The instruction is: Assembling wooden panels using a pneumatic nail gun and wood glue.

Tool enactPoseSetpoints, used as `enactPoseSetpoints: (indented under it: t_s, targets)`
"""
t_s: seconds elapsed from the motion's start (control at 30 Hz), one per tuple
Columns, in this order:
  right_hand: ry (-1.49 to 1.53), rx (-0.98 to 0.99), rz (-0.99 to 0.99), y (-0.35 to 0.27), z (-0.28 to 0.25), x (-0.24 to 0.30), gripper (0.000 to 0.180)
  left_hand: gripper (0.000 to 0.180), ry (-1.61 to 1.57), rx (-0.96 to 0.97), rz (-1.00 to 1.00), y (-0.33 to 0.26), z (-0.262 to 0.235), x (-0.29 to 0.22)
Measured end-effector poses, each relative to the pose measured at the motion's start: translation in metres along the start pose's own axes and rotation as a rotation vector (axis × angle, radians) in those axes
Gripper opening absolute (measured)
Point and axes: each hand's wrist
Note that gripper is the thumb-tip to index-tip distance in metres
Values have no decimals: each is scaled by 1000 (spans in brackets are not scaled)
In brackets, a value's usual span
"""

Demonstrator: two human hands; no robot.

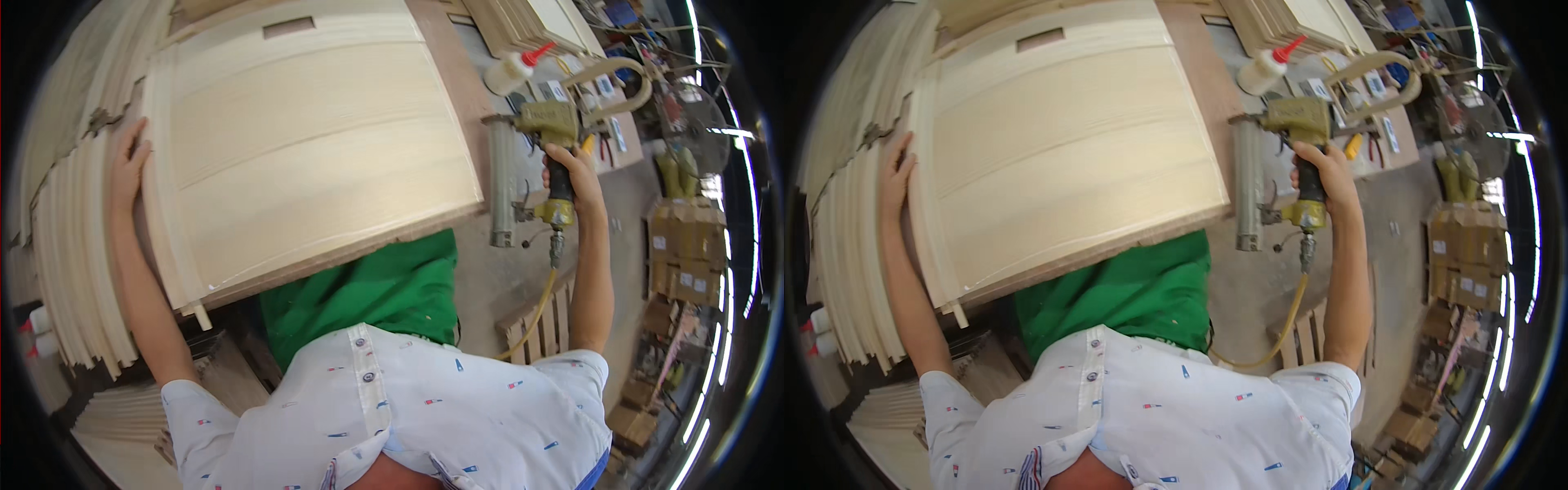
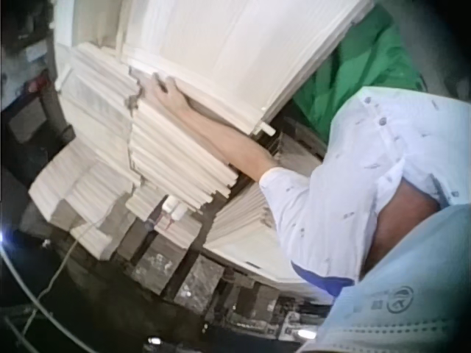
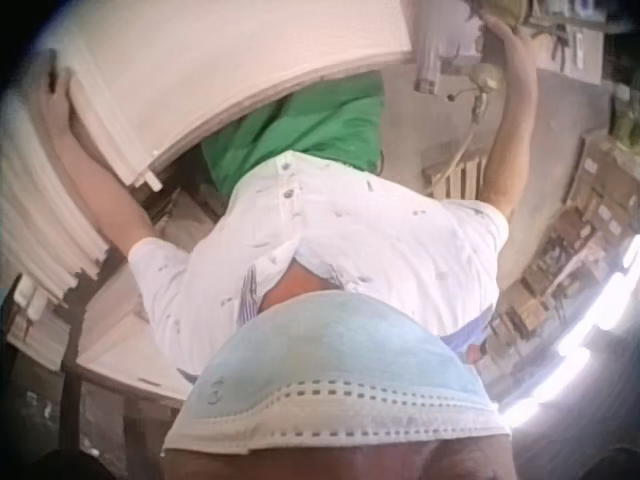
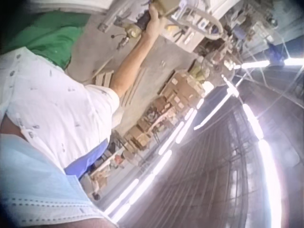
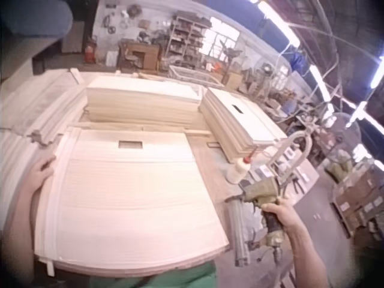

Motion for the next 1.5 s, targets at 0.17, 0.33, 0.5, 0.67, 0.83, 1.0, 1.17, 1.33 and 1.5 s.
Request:
enactPoseSetpoints:
  t_s: [0.17,0.33,0.5,0.67,0.83,1.0,1.17,1.33,1.5]
  targets:
    - [161,35,77,44,-27,-44,29,38,-95,-69,-107,-15,3,-3]
    - [169,86,72,70,-45,-75,22,32,-28,-321,-362,-42,1,-36]
    - [-104,20,26,62,-45,-79,38,29,-60,-401,-494,-48,-11,-51]
    - [-714,-45,-211,66,-42,-86,59,26,290,-501,-377,-40,-24,-30]
    - [-680,-118,-312,66,-46,-109,60,26,648,-467,-344,-28,-52,-15]
    - [-693,-167,-229,58,-38,-96,66,28,870,-343,-601,-61,-62,-24]
    - [-615,-124,-177,53,-42,-93,69,31,877,-434,-548,-75,-54,-21]
    - [-592,-160,-161,58,-39,-94,71,26,815,-387,-549,-78,-52,-11]
    - [-675,-149,-223,64,-49,-105,66,26,656,-353,-592,-78,-76,-19]
Point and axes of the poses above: each hand's wrist, its own y-axis towards the middle knuckle, its own z-axis out of the palm, x = y × z, and after that the axes turned 11 degrees about y, right-handed
